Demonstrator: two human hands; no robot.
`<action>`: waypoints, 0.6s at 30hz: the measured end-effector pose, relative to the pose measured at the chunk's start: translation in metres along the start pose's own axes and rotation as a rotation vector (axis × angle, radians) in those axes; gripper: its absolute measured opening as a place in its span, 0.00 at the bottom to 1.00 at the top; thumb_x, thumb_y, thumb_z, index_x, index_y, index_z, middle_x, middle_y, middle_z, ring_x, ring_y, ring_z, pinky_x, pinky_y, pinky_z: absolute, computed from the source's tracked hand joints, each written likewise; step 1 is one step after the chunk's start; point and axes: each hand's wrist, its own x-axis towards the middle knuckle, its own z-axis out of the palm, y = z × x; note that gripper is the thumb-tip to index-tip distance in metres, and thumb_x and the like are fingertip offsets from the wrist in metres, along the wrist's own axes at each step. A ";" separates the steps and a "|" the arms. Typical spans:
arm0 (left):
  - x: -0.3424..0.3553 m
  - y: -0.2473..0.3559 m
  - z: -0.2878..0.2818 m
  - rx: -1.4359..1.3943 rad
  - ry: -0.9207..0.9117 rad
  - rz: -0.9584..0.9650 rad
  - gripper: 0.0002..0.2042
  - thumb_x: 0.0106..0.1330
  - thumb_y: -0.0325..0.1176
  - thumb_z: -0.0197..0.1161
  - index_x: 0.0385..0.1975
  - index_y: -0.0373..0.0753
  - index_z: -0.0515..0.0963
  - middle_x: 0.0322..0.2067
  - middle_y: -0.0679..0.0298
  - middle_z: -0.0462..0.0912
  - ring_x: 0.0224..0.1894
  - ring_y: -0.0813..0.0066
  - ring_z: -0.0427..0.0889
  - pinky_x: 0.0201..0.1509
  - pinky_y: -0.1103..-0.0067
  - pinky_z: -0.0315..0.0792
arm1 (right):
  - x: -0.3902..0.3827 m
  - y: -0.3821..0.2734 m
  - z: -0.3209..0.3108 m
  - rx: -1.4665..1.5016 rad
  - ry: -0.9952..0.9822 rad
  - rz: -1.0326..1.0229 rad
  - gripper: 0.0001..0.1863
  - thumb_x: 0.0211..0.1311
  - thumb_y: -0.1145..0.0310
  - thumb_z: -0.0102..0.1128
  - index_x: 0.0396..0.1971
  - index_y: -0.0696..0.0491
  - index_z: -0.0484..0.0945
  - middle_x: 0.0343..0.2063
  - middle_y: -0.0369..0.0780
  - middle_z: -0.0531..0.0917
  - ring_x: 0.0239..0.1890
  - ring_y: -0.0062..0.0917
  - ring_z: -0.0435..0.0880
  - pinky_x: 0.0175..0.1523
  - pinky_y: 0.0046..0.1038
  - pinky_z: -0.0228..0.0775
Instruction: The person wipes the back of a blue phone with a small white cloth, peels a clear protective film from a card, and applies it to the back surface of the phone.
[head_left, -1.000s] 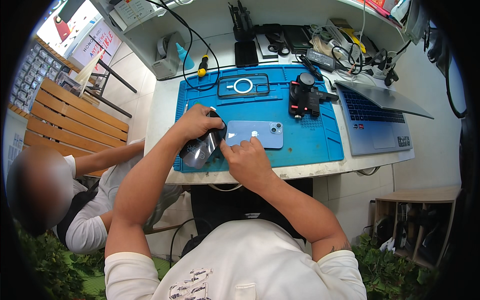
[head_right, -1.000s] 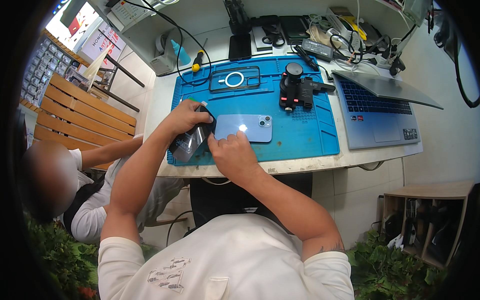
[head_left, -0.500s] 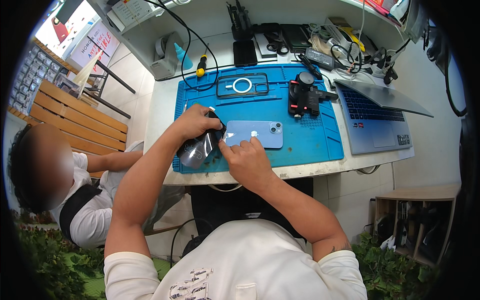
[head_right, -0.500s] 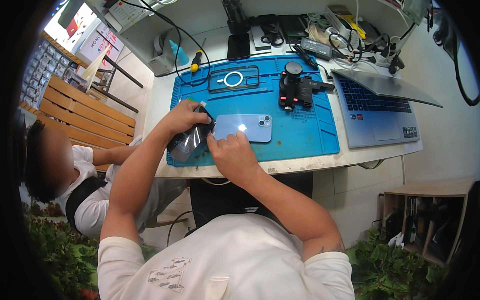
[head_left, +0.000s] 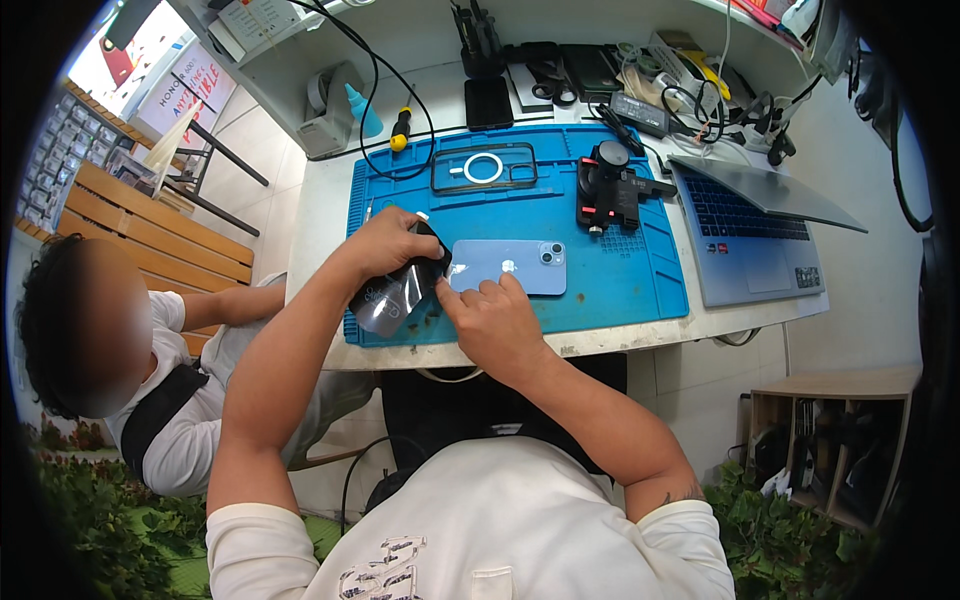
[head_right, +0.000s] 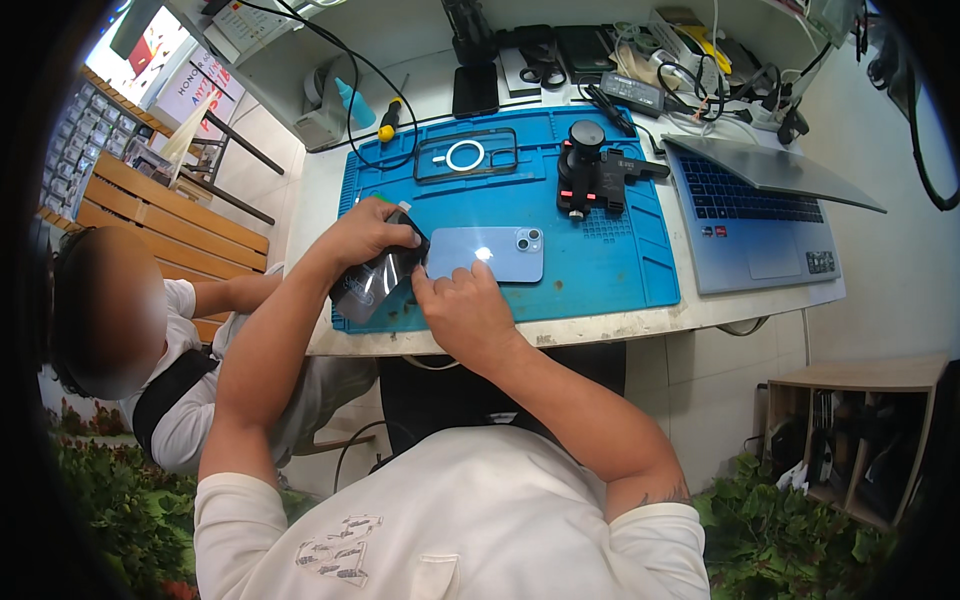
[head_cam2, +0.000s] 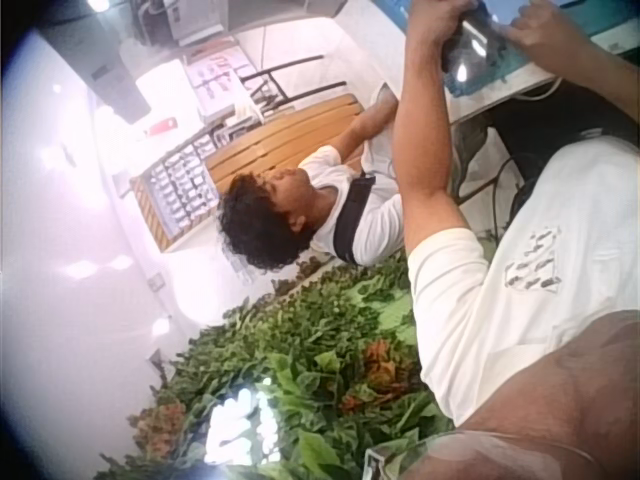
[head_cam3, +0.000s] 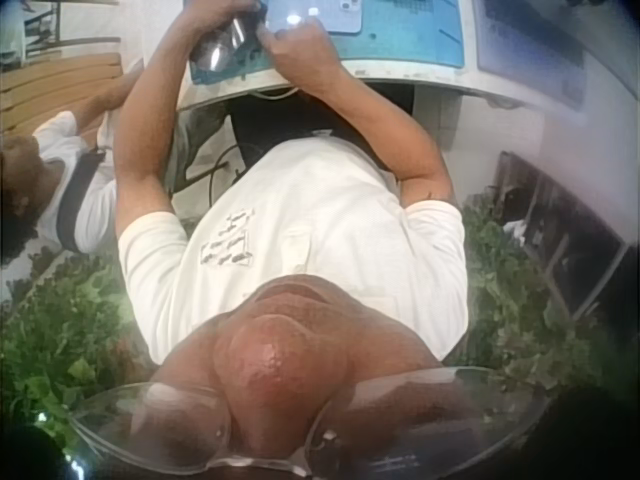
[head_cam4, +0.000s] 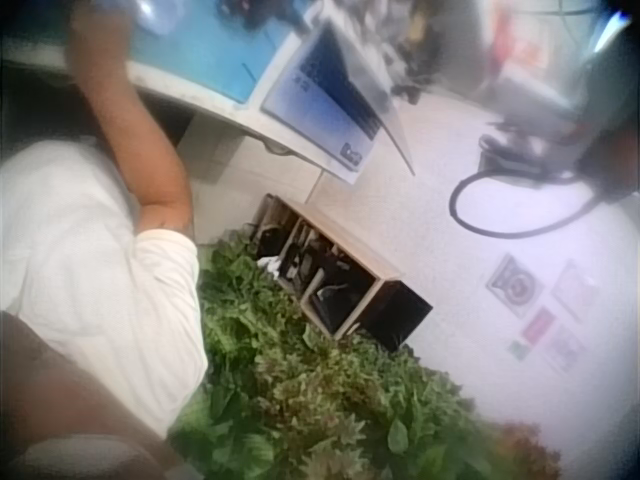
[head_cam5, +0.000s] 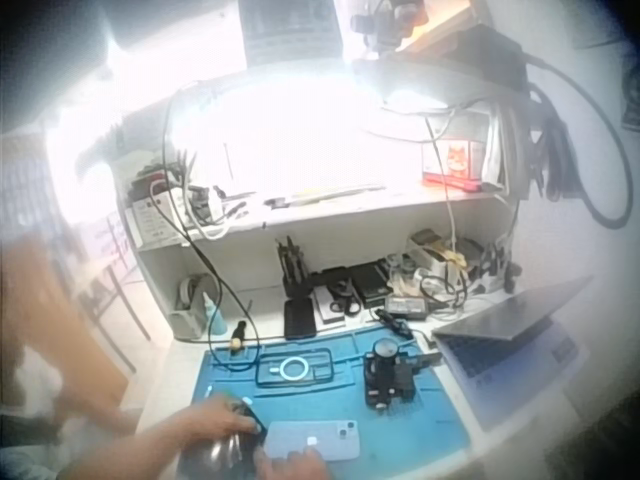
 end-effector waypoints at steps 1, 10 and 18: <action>-0.001 0.001 0.000 -0.004 -0.001 -0.004 0.19 0.53 0.42 0.78 0.34 0.30 0.91 0.29 0.56 0.90 0.28 0.70 0.85 0.36 0.74 0.77 | 0.000 0.000 0.000 0.000 -0.001 0.001 0.25 0.58 0.75 0.65 0.57 0.55 0.89 0.24 0.36 0.87 0.31 0.29 0.85 0.44 0.35 0.70; -0.010 0.011 -0.003 0.071 -0.044 0.045 0.18 0.54 0.40 0.77 0.35 0.29 0.91 0.30 0.56 0.91 0.30 0.68 0.86 0.39 0.73 0.79 | 0.001 -0.006 -0.006 -0.080 -0.075 -0.033 0.24 0.60 0.72 0.64 0.58 0.57 0.88 0.23 0.36 0.86 0.30 0.28 0.84 0.43 0.34 0.70; -0.012 0.004 -0.004 0.110 -0.028 0.091 0.20 0.54 0.42 0.77 0.36 0.29 0.91 0.30 0.54 0.90 0.32 0.66 0.86 0.41 0.71 0.79 | 0.001 -0.009 -0.010 -0.142 -0.140 -0.065 0.26 0.60 0.72 0.64 0.60 0.59 0.86 0.24 0.37 0.85 0.30 0.29 0.83 0.42 0.34 0.68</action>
